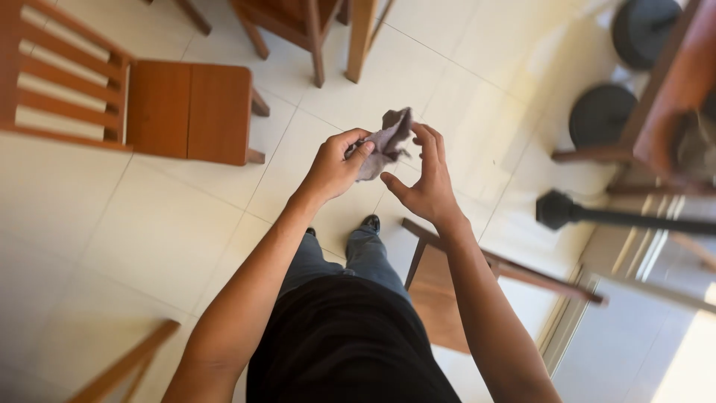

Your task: Clean a wooden chair using a cloth.

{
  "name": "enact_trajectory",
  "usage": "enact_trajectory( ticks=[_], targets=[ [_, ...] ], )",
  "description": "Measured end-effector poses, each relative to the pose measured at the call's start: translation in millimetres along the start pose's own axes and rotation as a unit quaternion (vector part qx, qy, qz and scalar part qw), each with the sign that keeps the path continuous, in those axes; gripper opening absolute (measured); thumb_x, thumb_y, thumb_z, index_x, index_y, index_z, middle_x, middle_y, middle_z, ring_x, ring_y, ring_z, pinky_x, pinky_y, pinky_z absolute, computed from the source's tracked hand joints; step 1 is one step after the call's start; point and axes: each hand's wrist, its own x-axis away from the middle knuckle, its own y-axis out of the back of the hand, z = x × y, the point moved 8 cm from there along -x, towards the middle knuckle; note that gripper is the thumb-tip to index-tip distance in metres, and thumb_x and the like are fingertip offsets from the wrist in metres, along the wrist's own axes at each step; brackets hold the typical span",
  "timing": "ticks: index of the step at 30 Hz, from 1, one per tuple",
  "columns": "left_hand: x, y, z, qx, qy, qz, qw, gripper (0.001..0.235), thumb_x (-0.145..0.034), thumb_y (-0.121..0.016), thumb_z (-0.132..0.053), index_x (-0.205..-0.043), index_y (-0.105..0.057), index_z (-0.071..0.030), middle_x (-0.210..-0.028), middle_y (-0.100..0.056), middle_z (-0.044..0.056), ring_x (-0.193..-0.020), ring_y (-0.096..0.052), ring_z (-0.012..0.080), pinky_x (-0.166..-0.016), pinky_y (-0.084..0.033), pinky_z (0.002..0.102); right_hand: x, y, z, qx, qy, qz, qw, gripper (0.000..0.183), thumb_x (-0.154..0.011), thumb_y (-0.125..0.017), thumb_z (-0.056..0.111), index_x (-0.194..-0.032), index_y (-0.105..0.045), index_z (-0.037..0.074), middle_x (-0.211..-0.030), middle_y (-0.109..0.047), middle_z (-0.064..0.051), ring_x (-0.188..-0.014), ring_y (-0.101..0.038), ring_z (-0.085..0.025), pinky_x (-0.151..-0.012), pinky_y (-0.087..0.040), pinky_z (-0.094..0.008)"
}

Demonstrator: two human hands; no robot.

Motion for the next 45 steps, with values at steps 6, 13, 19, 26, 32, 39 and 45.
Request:
enact_trajectory(
  ticks=[6,13,19,26,32,39,45],
  targets=[
    [5,48,1,0.033,-0.021,-0.101,0.994,0.023,-0.103,-0.062,-0.021,-0.117,-0.069,-0.003,-0.09,-0.073,0.004,-0.08,-0.063,0.0087,-0.075,-0.054,0.027,-78,-35,27,-0.043,0.082,0.129,0.987,0.087,-0.078,-0.087,0.011,-0.151,-0.042,0.0,-0.14,-0.054,-0.019,-0.129,-0.053,-0.034,-0.108,-0.043,-0.044],
    [44,171,3,-0.019,-0.09,-0.257,0.962,0.021,-0.103,-0.065,-0.017,-0.115,-0.07,-0.001,-0.095,-0.071,0.007,-0.084,-0.062,0.013,-0.076,-0.052,0.029,-127,-162,-3,-0.147,-0.116,0.295,0.937,0.012,-0.085,-0.079,-0.001,-0.096,-0.073,0.002,-0.09,-0.056,-0.017,-0.086,-0.047,-0.02,-0.082,-0.045,-0.034],
    [64,239,22,0.012,-0.081,-0.327,0.941,0.02,-0.105,-0.061,-0.016,-0.115,-0.069,0.0,-0.101,-0.071,0.007,-0.09,-0.066,0.0143,-0.081,-0.053,0.028,-158,-209,83,-0.225,0.125,0.344,0.903,0.015,-0.076,-0.072,-0.007,-0.078,-0.06,0.002,-0.118,-0.059,-0.008,-0.103,-0.061,-0.017,-0.097,-0.051,-0.033],
    [57,277,30,-0.024,-0.071,-0.386,0.919,0.021,-0.103,-0.064,-0.016,-0.117,-0.071,-0.003,-0.106,-0.071,0.01,-0.091,-0.068,0.0193,-0.079,-0.054,0.032,-205,-255,110,-0.149,0.198,0.352,0.903,0.041,-0.076,-0.079,-0.002,-0.104,-0.049,0.006,-0.121,-0.051,-0.01,-0.113,-0.057,-0.023,-0.099,-0.05,-0.037],
    [31,308,25,-0.103,-0.032,-0.46,0.882,0.022,-0.098,-0.07,-0.017,-0.117,-0.077,-0.01,-0.088,-0.063,0.011,-0.074,-0.064,0.0239,-0.066,-0.05,0.036,-260,-302,135,-0.186,0.19,0.456,0.849,0.055,-0.081,-0.077,0.002,-0.127,-0.046,0.006,-0.111,-0.063,-0.008,-0.104,-0.063,-0.018,-0.088,-0.051,-0.034],
    [-11,332,4,-0.111,0.11,-0.524,0.837,0.041,-0.087,-0.081,-0.037,-0.121,-0.075,-0.015,-0.083,-0.066,0.011,-0.069,-0.067,0.0254,-0.067,-0.053,0.035,-358,-344,81,-0.133,0.19,0.463,0.855,0.016,-0.086,-0.062,0.0,-0.1,-0.071,-0.002,-0.076,-0.069,-0.007,-0.069,-0.063,-0.01,-0.062,-0.052,-0.027],
    [-19,326,30,-0.229,0.232,-0.534,0.78,0.055,-0.064,-0.088,-0.05,-0.103,-0.079,-0.013,-0.092,-0.074,0.009,-0.083,-0.072,0.029,-0.074,-0.056,0.041,-450,-366,33,-0.113,0.207,0.446,0.863,0.017,-0.091,-0.057,-0.003,-0.102,-0.07,-0.002,-0.082,-0.069,-0.009,-0.074,-0.063,-0.014,-0.067,-0.051,-0.029]
  ],
)
